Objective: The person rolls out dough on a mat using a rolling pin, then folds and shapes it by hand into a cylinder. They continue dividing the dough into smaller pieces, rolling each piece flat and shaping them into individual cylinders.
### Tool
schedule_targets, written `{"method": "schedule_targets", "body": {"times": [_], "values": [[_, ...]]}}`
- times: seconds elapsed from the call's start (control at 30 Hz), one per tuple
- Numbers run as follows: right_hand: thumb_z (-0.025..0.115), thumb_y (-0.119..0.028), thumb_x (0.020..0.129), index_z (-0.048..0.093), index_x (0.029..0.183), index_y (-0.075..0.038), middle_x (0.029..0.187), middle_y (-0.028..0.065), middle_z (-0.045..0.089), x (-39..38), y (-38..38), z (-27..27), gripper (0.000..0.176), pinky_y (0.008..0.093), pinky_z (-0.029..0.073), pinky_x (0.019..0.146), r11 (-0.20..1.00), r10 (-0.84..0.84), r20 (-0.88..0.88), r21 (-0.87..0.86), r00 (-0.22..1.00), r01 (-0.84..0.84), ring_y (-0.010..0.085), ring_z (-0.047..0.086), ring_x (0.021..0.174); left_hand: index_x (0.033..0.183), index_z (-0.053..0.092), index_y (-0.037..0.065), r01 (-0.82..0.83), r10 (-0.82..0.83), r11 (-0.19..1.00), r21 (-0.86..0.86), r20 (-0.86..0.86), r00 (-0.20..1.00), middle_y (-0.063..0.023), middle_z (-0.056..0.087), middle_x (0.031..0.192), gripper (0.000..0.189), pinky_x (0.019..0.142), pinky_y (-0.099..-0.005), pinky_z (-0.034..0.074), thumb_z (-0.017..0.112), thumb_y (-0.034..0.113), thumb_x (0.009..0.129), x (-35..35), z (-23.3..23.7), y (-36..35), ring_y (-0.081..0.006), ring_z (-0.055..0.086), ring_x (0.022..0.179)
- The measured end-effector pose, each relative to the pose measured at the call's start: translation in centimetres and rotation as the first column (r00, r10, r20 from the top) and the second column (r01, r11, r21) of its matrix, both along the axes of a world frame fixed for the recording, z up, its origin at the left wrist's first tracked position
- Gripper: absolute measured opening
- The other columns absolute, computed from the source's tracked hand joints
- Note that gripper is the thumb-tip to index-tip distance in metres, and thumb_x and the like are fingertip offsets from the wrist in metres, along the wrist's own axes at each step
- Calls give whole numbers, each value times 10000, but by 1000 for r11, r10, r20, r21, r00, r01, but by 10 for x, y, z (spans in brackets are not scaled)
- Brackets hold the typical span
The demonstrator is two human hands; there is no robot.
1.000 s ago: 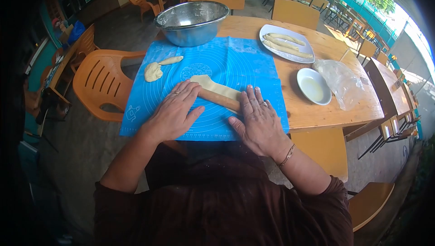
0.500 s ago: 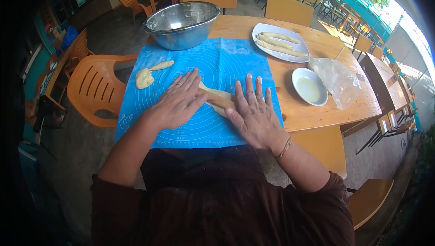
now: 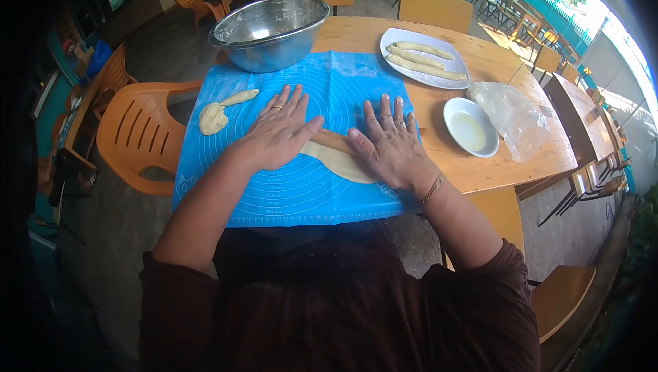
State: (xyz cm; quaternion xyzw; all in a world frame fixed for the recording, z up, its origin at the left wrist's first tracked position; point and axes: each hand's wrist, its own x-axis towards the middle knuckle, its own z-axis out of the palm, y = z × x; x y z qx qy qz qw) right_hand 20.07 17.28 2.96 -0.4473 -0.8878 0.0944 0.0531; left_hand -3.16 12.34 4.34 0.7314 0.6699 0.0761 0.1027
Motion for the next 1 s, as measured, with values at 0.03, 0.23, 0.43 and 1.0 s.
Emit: {"method": "schedule_targets", "body": {"times": [0.03, 0.23, 0.43, 1.0], "values": [[232, -602, 1004, 184, 1543, -17, 1579, 310, 118, 1, -14, 2, 797, 573, 67, 1184, 997, 39, -18, 68, 999, -38, 469, 53, 1476, 1512, 183, -73, -5, 5, 1000, -2, 2, 1000, -242, 136, 1600, 833, 1227, -435, 76, 224, 586, 1006, -2, -4, -11, -361, 74, 1501], [370, -483, 1020, 163, 1534, 14, 1552, 349, 151, 5, -70, 6, 744, 599, 146, 1161, 951, 209, -10, 235, 978, -201, 504, 118, 1455, 1479, 235, -118, 172, -158, 973, 156, -97, 983, -282, 180, 1576, 801, 1220, -448, 102, 324, 528, 1014, -15, -7, -68, -390, 123, 1489], [258, -570, 1017, 100, 1544, 12, 1573, 343, 41, 0, 0, -5, 801, 573, 105, 1178, 997, -73, -247, 0, 966, 76, 491, 40, 1468, 1465, 273, -127, 26, -26, 1000, -17, -10, 1000, -289, 188, 1571, 933, 1222, -442, 91, 221, 666, 977, -3, 6, -9, -389, 109, 1491], [329, -535, 1014, 436, 1398, 51, 1524, 355, 234, -16, 85, -12, 709, 531, 186, 1177, 909, -222, -105, 338, 969, 245, 494, 164, 1449, 1499, 292, -30, -186, 186, 982, 14, -155, 970, -250, 109, 1602, 729, 1227, -454, 75, 233, 524, 1028, 5, -13, 70, -398, 20, 1496]]}}
